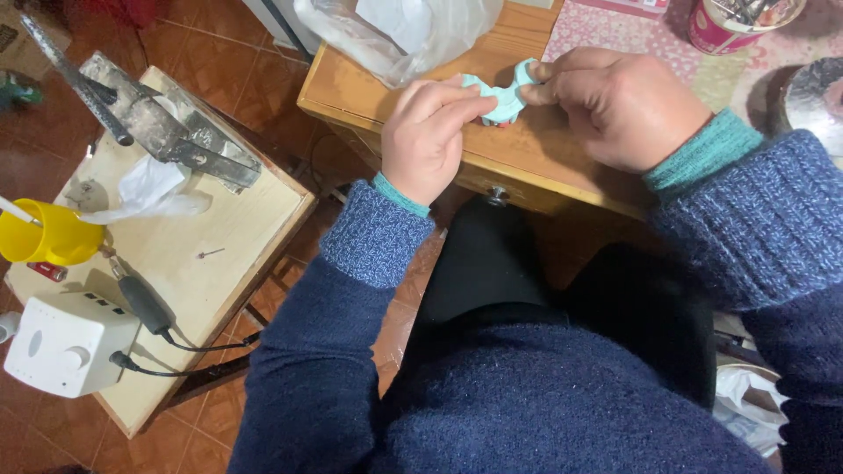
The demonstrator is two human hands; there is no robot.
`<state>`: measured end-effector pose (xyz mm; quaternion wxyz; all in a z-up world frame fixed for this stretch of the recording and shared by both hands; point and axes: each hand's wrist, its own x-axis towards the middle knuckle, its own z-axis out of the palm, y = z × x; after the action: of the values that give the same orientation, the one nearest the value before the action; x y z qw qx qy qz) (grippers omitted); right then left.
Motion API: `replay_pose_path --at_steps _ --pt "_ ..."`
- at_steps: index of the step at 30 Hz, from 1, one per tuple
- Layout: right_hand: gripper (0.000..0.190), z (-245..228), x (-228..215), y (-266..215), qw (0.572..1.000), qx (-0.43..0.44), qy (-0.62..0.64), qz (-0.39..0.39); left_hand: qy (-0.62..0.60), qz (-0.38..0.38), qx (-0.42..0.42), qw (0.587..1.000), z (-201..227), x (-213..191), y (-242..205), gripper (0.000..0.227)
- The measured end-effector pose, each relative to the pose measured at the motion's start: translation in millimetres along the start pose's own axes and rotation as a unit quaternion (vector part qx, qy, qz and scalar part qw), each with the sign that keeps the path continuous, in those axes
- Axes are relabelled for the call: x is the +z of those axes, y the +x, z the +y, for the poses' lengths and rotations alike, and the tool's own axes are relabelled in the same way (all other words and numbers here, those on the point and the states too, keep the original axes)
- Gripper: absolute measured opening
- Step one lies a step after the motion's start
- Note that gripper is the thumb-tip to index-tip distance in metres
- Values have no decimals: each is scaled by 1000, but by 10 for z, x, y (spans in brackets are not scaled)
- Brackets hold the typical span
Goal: The person assembles a set of dentures by attaching red wax pieces to a light blue mold. They use a metal tool to scrape and shape the wax, then apply a liquid from a bottle to the dentures. The person also handles a small bowl containing various wax pieces and tools.
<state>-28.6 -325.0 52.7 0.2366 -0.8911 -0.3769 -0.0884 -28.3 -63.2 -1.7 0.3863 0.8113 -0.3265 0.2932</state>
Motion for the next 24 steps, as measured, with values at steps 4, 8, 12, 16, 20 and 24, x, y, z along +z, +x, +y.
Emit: replay_pose_path --at_steps 4,8,12,16,20,24 --pt "37 -8 0 5 1000 -6 -2 11 3 8 -2 1000 4 0 16 38" --pt "42 -33 -7 11 999 -19 -8 26 5 11 -9 1000 10 -1 9 38" --pt "45 -38 -11 14 1000 -15 -6 22 13 11 -10 1000 20 -4 7 37" --pt "44 -38 -10 16 1000 -18 -14 17 5 6 -11 1000 24 -13 7 36" --pt "50 -68 -27 23 1000 -18 -10 15 -7 9 -10 1000 25 -6 1 35" --pt "47 -56 2 3 999 -31 -14 27 -3 9 -9 1000 16 6 -11 35"
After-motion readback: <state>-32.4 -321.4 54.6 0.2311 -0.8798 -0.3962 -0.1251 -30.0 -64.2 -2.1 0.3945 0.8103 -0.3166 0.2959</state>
